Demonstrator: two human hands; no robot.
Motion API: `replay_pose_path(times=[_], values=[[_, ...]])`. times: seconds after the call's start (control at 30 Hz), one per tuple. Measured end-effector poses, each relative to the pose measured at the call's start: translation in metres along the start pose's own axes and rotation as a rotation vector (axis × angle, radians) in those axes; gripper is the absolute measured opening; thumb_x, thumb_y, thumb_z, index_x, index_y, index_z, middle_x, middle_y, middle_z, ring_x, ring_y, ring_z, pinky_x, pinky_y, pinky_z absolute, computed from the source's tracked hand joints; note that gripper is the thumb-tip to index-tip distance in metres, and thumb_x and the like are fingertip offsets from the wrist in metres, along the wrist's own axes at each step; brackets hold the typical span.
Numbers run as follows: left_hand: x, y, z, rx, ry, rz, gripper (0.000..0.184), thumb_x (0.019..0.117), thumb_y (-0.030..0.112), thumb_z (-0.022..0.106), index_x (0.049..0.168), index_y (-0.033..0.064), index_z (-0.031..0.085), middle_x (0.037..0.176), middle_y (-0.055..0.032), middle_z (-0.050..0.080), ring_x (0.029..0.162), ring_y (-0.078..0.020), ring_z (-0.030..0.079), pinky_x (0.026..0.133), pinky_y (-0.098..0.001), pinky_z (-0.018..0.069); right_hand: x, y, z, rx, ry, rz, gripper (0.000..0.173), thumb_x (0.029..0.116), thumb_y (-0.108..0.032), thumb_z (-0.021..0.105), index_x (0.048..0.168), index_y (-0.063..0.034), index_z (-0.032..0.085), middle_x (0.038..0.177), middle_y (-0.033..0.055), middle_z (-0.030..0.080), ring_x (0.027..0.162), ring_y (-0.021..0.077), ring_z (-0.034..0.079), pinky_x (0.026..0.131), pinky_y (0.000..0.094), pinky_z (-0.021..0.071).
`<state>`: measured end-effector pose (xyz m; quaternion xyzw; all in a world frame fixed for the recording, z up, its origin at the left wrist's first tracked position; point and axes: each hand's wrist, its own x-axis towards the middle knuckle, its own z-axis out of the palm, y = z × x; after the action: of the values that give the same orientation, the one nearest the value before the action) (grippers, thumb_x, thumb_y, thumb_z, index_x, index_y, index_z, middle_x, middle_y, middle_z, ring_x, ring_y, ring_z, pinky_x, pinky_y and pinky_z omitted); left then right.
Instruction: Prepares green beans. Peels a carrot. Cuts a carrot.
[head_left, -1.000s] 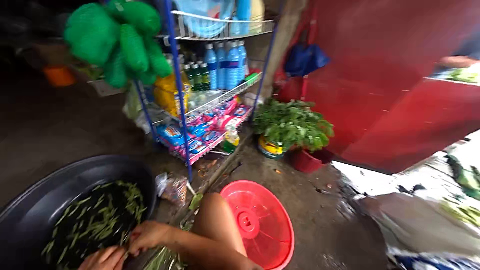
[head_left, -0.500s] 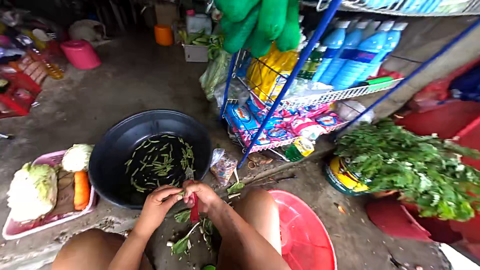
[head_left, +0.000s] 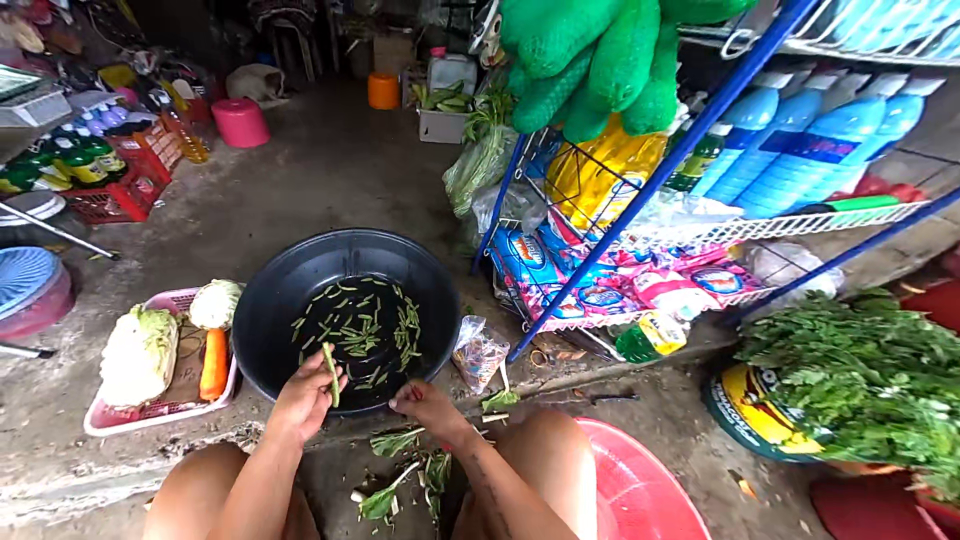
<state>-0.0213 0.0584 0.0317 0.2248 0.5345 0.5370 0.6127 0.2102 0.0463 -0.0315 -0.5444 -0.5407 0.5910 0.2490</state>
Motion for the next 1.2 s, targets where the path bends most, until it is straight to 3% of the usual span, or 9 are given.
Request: replay_pose_path(times=[0.13,0.27,0.37,0.43,0.5,0.57,0.83,1.03,1.2], values=[[-0.014,-0.014,0.013,0.161,-0.248,-0.124,0.054,0.0980,-0.009,0.053,0.150,0.0006,0.039,0.107,-0.0125,0.068,0.090,-0.0188,0.070,0.084,-0.0336,0.0598,0.004,-0.022,0.008,0.488,-0.058,-0.117,0.039,0.1042,-0.017,0.059,0.141,-0.0030,0.055,0.088,0.0004,0.060,0.055,0.0028,0.045,0.049,0.0191,0.0406],[-0.013,-0.020,0.014,0.319,-0.358,-0.198,0.046,0.1002,-0.003,0.057,0.145,0.0005,0.045,0.110,-0.0134,0.069,0.094,-0.0206,0.071,0.087,-0.0349,0.0602,0.021,-0.030,0.013,0.638,-0.058,-0.151,0.013,0.1030,-0.009,0.057,0.111,-0.0013,0.063,0.065,-0.0038,0.054,0.047,0.0018,0.043,0.046,0.0177,0.0410],[-0.011,-0.022,0.010,0.677,-0.368,-0.108,0.029,0.1024,0.008,0.062,0.129,-0.0032,0.060,0.115,-0.0134,0.069,0.096,-0.0165,0.070,0.087,-0.0327,0.0587,0.029,-0.039,0.011,0.599,0.098,-0.148,0.012,0.1032,-0.008,0.060,0.110,0.0005,0.063,0.067,-0.0022,0.053,0.047,0.0025,0.042,0.045,0.0177,0.0390],[-0.011,-0.024,0.008,0.804,-0.312,-0.043,0.023,0.1047,0.012,0.060,0.122,-0.0011,0.066,0.107,-0.0096,0.072,0.087,-0.0110,0.070,0.082,-0.0284,0.0589,0.032,-0.041,0.008,0.288,0.162,-0.183,0.025,0.1041,-0.017,0.061,0.123,-0.0006,0.063,0.083,0.0038,0.059,0.059,0.0075,0.049,0.055,0.0223,0.0443],[-0.009,-0.021,0.006,0.821,-0.236,-0.006,0.023,0.1071,0.015,0.056,0.121,0.0008,0.068,0.102,-0.0068,0.073,0.083,-0.0091,0.070,0.079,-0.0268,0.0590,0.028,-0.047,0.005,-0.193,0.184,-0.156,0.039,0.1057,-0.025,0.056,0.138,-0.0023,0.057,0.109,0.0170,0.069,0.093,0.0251,0.067,0.086,0.0414,0.0554],[-0.008,-0.014,0.004,0.833,-0.182,0.016,0.024,0.1080,0.016,0.055,0.122,0.0019,0.068,0.101,-0.0061,0.073,0.083,-0.0082,0.070,0.079,-0.0259,0.0584,0.021,-0.057,0.011,-0.571,0.152,-0.046,0.040,0.1054,-0.021,0.050,0.142,-0.0065,0.052,0.127,0.0192,0.067,0.116,0.0333,0.068,0.099,0.0515,0.0544],[-0.012,-0.005,0.001,1.001,-0.253,0.023,0.026,0.1091,0.017,0.053,0.123,0.0023,0.068,0.106,-0.0064,0.072,0.087,-0.0085,0.069,0.084,-0.0275,0.0570,0.019,-0.064,0.024,-0.905,0.082,-0.029,0.036,0.1068,-0.016,0.045,0.140,-0.0068,0.055,0.142,0.0176,0.059,0.123,0.0350,0.065,0.099,0.0517,0.0549],[-0.006,-0.007,-0.007,0.908,-0.204,0.020,0.024,0.1089,0.014,0.051,0.121,0.0016,0.068,0.102,-0.0050,0.071,0.083,-0.0073,0.068,0.080,-0.0257,0.0569,0.040,-0.067,-0.009,-0.797,0.137,0.192,0.038,0.1074,-0.019,0.044,0.140,-0.0030,0.056,0.139,0.0203,0.061,0.130,0.0371,0.060,0.104,0.0578,0.0499],[-0.001,-0.007,-0.008,0.884,-0.156,0.027,0.025,0.1096,0.016,0.051,0.120,0.0016,0.068,0.099,-0.0044,0.071,0.081,-0.0064,0.067,0.078,-0.0244,0.0567,0.023,-0.079,0.020,-0.843,0.014,-0.020,0.036,0.1073,-0.018,0.044,0.138,-0.0044,0.057,0.137,0.0184,0.063,0.127,0.0338,0.062,0.105,0.0530,0.0508]])
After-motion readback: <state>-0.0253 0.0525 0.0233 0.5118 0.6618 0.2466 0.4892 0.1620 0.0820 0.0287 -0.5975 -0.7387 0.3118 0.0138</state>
